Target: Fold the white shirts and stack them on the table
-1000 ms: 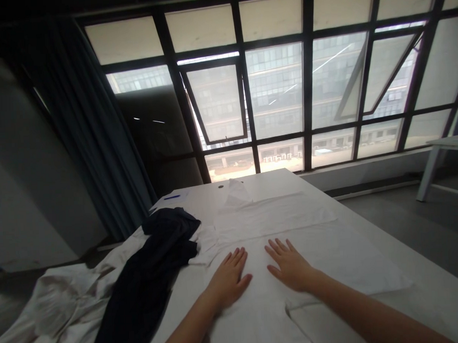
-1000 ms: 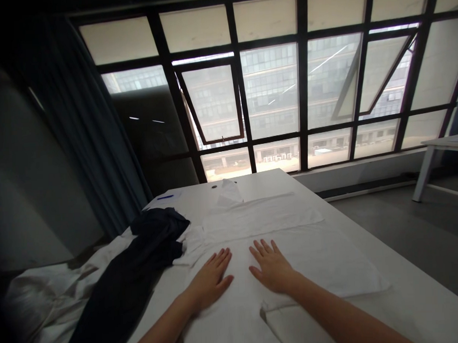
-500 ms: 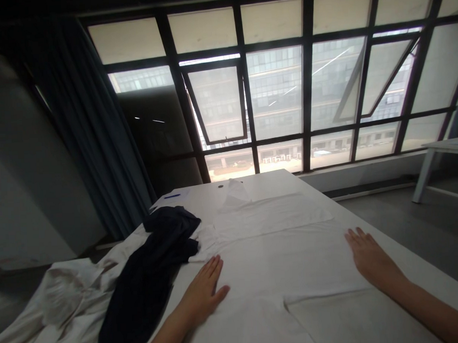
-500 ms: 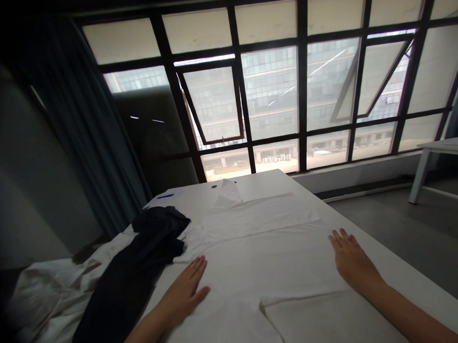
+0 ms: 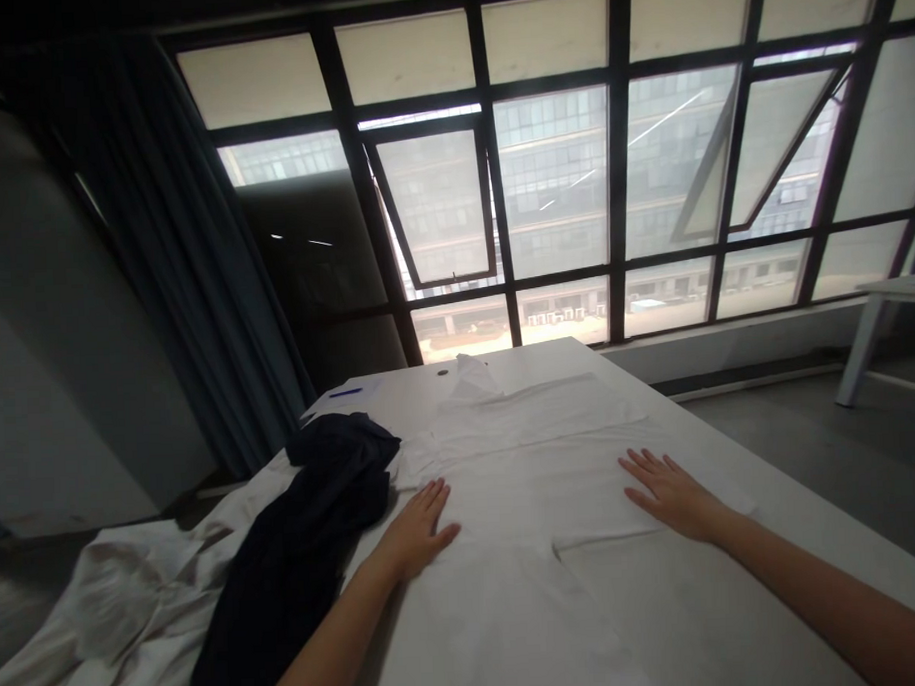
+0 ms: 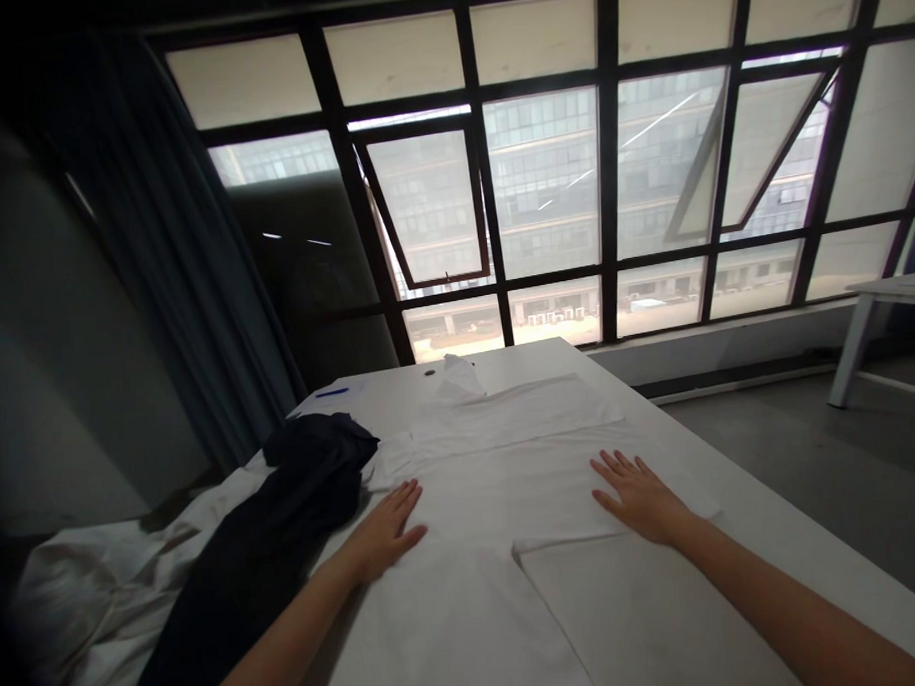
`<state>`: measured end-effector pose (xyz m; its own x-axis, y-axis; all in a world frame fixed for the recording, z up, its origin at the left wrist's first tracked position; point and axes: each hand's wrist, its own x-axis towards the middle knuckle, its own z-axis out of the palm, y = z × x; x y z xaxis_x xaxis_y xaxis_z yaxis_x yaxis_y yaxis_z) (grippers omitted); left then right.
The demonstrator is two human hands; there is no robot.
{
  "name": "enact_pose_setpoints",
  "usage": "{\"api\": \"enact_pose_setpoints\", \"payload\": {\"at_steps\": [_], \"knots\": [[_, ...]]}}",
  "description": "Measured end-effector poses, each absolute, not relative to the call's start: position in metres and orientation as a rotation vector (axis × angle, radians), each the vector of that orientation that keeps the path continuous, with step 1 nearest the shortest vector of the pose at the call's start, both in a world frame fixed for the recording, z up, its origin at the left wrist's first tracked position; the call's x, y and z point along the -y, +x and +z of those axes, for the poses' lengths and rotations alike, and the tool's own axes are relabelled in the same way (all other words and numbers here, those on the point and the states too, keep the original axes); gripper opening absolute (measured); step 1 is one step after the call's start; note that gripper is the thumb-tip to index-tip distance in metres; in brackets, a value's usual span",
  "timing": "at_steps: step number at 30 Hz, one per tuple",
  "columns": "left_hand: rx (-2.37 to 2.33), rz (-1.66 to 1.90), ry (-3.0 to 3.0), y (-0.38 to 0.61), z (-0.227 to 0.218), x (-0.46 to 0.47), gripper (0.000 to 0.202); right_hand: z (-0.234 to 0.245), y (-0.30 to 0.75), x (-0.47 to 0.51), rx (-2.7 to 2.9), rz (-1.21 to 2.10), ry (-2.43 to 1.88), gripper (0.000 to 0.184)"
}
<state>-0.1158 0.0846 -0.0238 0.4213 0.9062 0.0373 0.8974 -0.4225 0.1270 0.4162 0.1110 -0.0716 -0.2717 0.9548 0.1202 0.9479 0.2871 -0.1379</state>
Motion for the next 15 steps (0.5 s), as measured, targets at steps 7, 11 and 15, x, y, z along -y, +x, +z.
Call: {"api": "enact_pose_setpoints", "payload": {"at_steps": [7,11,15], "knots": [[-1.733,0.340,2.524,-0.108,-0.025,-0.104,0.063,-0.066,0.414,-0.146,2.387,0.116,-1.787,0.077],[-1.721,0.502,2.506,-0.111,-0.016,-0.084,0.046,-0.071,0.416,-0.145,2.379,0.103,-1.817,0.078],[-1.529,0.513,2.622,-0.089,0.016,-0.055,0.039,-0.076,0.413,-0.141,2.285,0.049,-1.944,0.076]]}}
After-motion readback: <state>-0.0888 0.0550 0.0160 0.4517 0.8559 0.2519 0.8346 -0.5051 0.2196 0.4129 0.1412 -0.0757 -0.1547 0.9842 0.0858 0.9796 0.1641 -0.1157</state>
